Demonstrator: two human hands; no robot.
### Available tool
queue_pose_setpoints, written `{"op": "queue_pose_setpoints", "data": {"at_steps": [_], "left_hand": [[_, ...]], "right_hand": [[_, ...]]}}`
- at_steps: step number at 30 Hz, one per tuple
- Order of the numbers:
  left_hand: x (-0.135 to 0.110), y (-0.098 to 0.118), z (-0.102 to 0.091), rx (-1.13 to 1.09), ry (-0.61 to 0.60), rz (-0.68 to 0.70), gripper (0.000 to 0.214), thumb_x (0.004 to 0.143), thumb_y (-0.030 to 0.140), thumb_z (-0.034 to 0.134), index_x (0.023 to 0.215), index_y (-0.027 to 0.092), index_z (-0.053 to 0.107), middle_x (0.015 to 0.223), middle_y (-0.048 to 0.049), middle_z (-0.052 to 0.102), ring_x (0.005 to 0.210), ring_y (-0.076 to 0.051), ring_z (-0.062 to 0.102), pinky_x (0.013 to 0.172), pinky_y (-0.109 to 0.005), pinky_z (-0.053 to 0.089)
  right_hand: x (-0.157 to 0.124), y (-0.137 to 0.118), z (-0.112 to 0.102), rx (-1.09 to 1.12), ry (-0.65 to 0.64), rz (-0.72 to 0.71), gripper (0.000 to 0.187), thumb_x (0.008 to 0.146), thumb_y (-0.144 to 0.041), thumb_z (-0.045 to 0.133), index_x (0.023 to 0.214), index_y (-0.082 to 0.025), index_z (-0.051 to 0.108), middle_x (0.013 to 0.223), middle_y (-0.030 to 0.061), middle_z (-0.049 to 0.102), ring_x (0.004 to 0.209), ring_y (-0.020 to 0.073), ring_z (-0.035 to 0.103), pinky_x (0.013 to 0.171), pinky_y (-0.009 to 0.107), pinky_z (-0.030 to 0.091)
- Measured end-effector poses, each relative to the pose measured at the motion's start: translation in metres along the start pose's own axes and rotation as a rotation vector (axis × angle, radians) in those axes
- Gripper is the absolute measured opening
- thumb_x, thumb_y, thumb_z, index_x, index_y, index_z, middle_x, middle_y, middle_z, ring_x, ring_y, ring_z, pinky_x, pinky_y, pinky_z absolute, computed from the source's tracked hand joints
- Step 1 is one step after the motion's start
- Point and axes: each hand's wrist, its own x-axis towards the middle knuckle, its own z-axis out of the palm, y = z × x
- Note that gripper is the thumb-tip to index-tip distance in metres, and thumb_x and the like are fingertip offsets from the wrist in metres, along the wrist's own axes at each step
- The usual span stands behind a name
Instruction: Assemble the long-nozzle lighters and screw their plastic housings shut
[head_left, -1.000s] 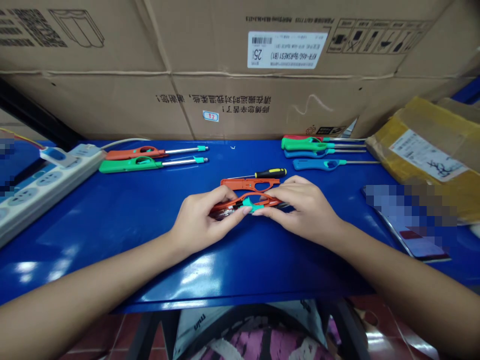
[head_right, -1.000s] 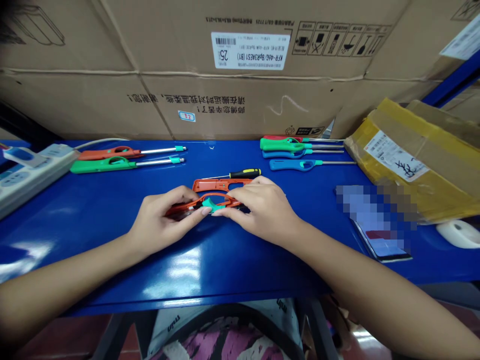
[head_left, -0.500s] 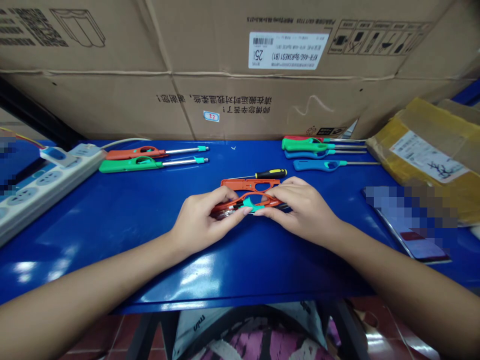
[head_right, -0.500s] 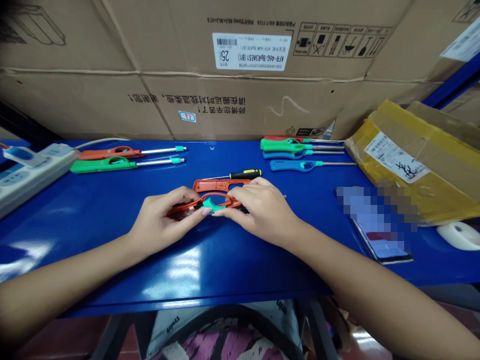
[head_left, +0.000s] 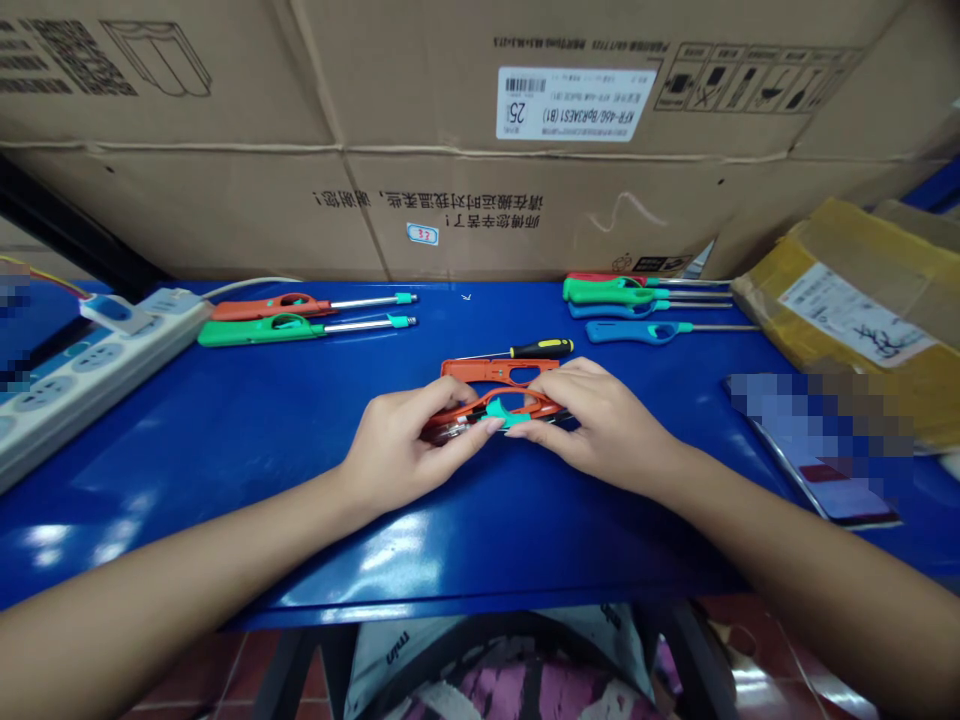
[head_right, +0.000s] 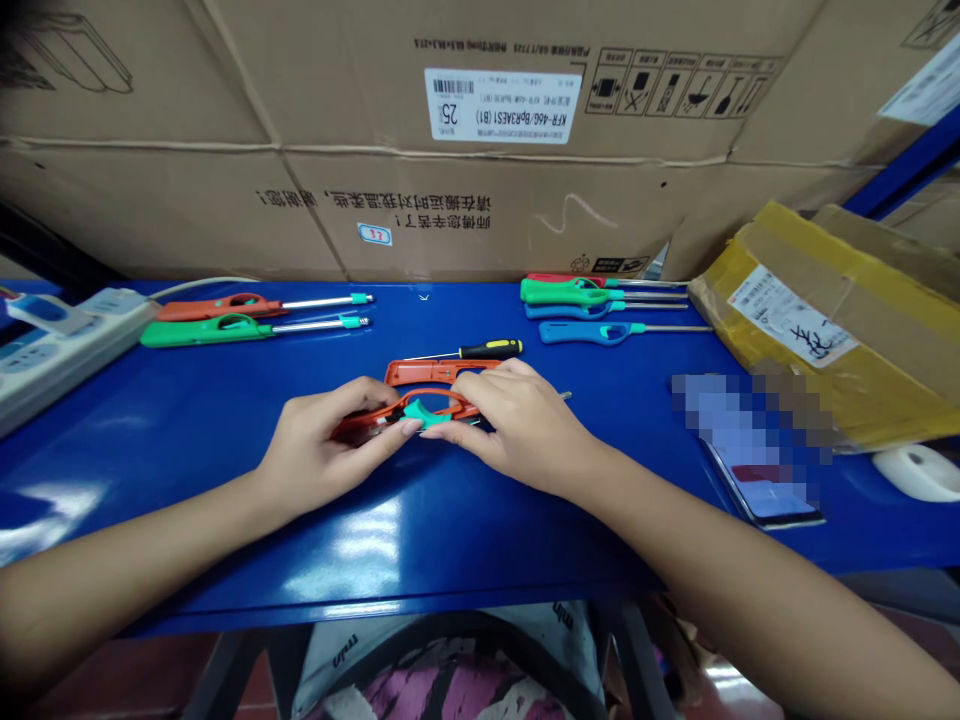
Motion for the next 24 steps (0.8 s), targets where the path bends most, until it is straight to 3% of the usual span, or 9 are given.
{"op": "queue_pose_setpoints", "data": {"at_steps": [6, 13, 17, 20, 24], "left_hand": [[0.0, 0.001, -0.001, -0.023, 0.001, 0.003, 0.02, 0.092, 0.036, 0.069, 0.09, 0.016, 0.063, 0.074, 0.0011, 0.071, 0.055, -0.007, 0.058, 0.055, -0.019, 0.044], [0.0, 0.002, -0.001, -0.052, 0.004, -0.008, 0.019, 0.091, 0.034, 0.069, 0.089, 0.016, 0.063, 0.073, 0.0014, 0.069, 0.055, -0.007, 0.056, 0.055, -0.019, 0.043], [0.003, -0.003, 0.0, -0.068, -0.052, -0.123, 0.025, 0.091, 0.04, 0.068, 0.082, 0.017, 0.064, 0.063, 0.0041, 0.062, 0.05, -0.007, 0.048, 0.05, -0.02, 0.038], [0.007, -0.012, 0.002, -0.025, -0.124, -0.166, 0.028, 0.088, 0.044, 0.069, 0.079, 0.018, 0.068, 0.066, 0.002, 0.063, 0.057, -0.011, 0.053, 0.054, -0.022, 0.04], [0.011, -0.024, 0.004, 0.043, -0.215, -0.141, 0.027, 0.086, 0.043, 0.07, 0.073, 0.019, 0.067, 0.071, -0.0011, 0.067, 0.07, -0.017, 0.058, 0.065, -0.028, 0.044]], "right_hand": [[0.0, 0.0, -0.009, 0.141, -0.094, -0.04, 0.019, 0.103, -0.035, 0.05, 0.101, -0.019, 0.061, 0.098, 0.0074, 0.071, 0.09, 0.0208, 0.061, 0.09, 0.037, 0.046], [0.001, 0.003, -0.003, 0.087, -0.088, -0.064, 0.019, 0.103, -0.034, 0.051, 0.096, -0.019, 0.061, 0.09, 0.0059, 0.07, 0.086, 0.0201, 0.061, 0.09, 0.038, 0.045], [0.003, 0.001, -0.005, 0.002, -0.111, 0.054, 0.019, 0.101, -0.036, 0.053, 0.108, -0.02, 0.061, 0.102, 0.0086, 0.072, 0.094, 0.0242, 0.064, 0.089, 0.04, 0.045], [0.003, 0.004, -0.019, -0.002, -0.177, 0.168, 0.041, 0.095, -0.048, 0.061, 0.125, -0.022, 0.052, 0.119, 0.0107, 0.068, 0.103, 0.0264, 0.064, 0.088, 0.04, 0.046], [-0.001, 0.018, -0.037, -0.049, -0.386, 0.157, 0.027, 0.086, -0.044, 0.073, 0.098, -0.023, 0.061, 0.11, 0.0075, 0.066, 0.1, 0.0266, 0.062, 0.083, 0.039, 0.047]]}}
